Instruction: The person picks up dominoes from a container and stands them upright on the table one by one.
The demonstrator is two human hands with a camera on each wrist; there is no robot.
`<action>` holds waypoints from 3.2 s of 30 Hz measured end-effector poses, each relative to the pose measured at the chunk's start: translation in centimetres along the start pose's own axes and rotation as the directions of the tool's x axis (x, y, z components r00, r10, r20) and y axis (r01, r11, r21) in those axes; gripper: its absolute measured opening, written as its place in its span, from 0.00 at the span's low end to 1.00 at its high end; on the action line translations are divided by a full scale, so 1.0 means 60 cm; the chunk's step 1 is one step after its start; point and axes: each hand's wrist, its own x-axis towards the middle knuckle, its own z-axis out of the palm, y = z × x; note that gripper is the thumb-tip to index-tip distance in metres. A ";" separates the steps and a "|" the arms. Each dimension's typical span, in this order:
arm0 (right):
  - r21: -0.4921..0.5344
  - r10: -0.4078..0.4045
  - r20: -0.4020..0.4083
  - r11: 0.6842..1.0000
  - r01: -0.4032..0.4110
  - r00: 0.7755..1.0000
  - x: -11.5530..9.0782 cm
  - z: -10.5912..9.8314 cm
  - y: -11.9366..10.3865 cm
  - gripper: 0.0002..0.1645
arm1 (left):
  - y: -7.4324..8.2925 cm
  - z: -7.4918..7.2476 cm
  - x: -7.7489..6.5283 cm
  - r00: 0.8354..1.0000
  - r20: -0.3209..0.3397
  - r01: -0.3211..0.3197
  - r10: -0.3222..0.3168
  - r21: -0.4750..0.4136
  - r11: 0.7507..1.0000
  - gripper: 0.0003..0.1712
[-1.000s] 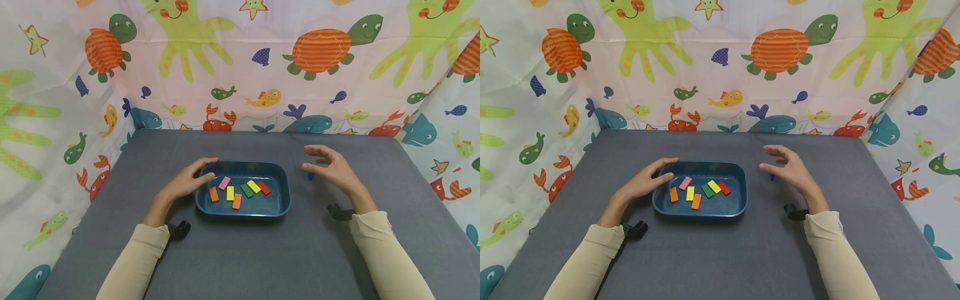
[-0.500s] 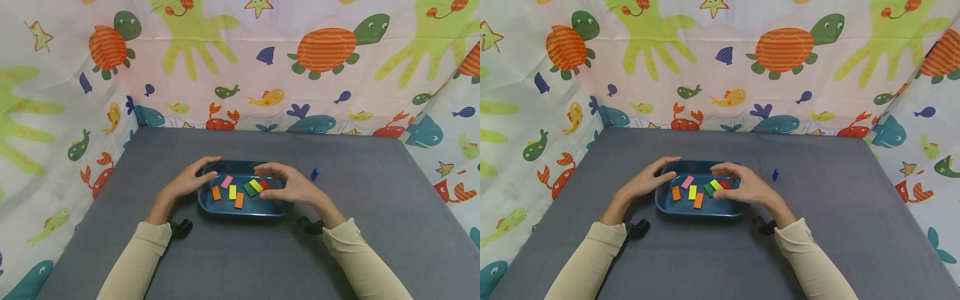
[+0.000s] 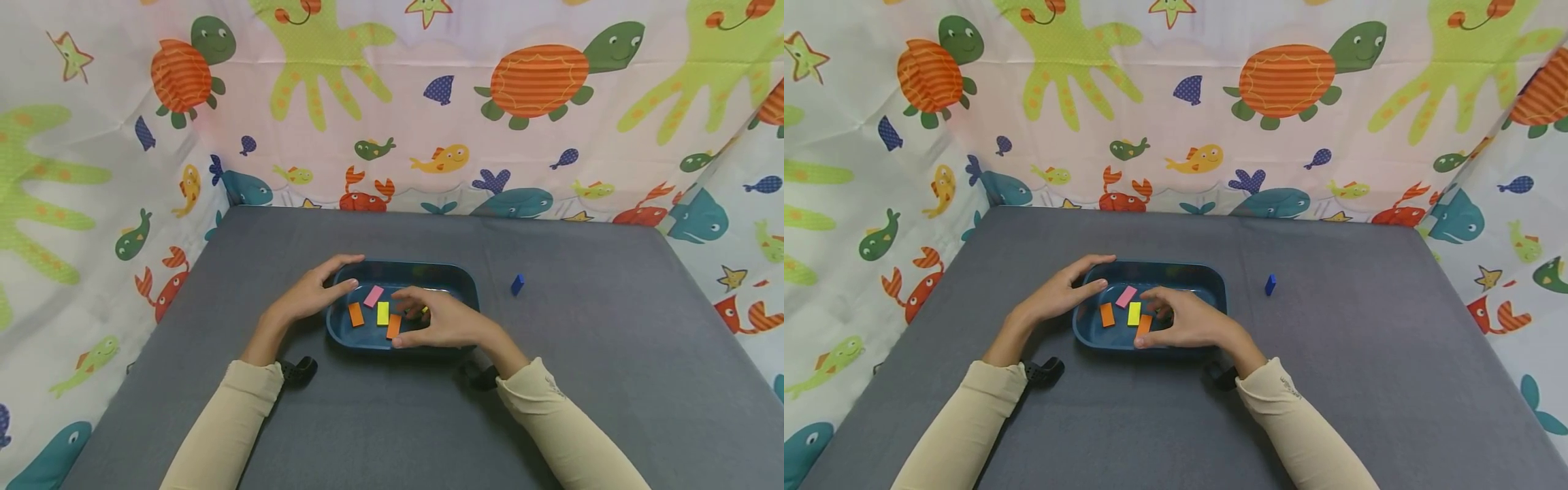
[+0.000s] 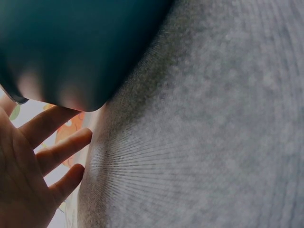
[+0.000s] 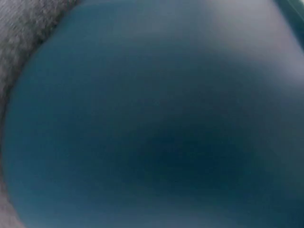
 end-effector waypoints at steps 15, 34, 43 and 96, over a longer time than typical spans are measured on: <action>0.009 -0.044 0.120 0.999 0.043 0.992 0.014 0.022 -0.012 0.49 | -0.001 -0.002 0.001 1.000 0.000 -0.020 0.020 -0.021 1.000 0.30; -0.015 -0.042 0.196 0.999 0.046 0.980 -0.003 0.025 -0.023 0.53 | 0.000 -0.002 0.001 1.000 0.005 -0.009 0.009 -0.015 1.000 0.31; -0.088 -0.019 0.259 0.995 0.044 0.966 -0.004 0.031 -0.030 0.54 | 0.001 -0.002 0.000 1.000 0.003 -0.002 0.002 -0.019 1.000 0.31; 0.398 -0.035 0.219 0.916 -0.057 0.975 -0.010 0.000 -0.013 0.32 | 0.005 -0.001 0.001 1.000 0.003 0.012 -0.012 -0.020 1.000 0.31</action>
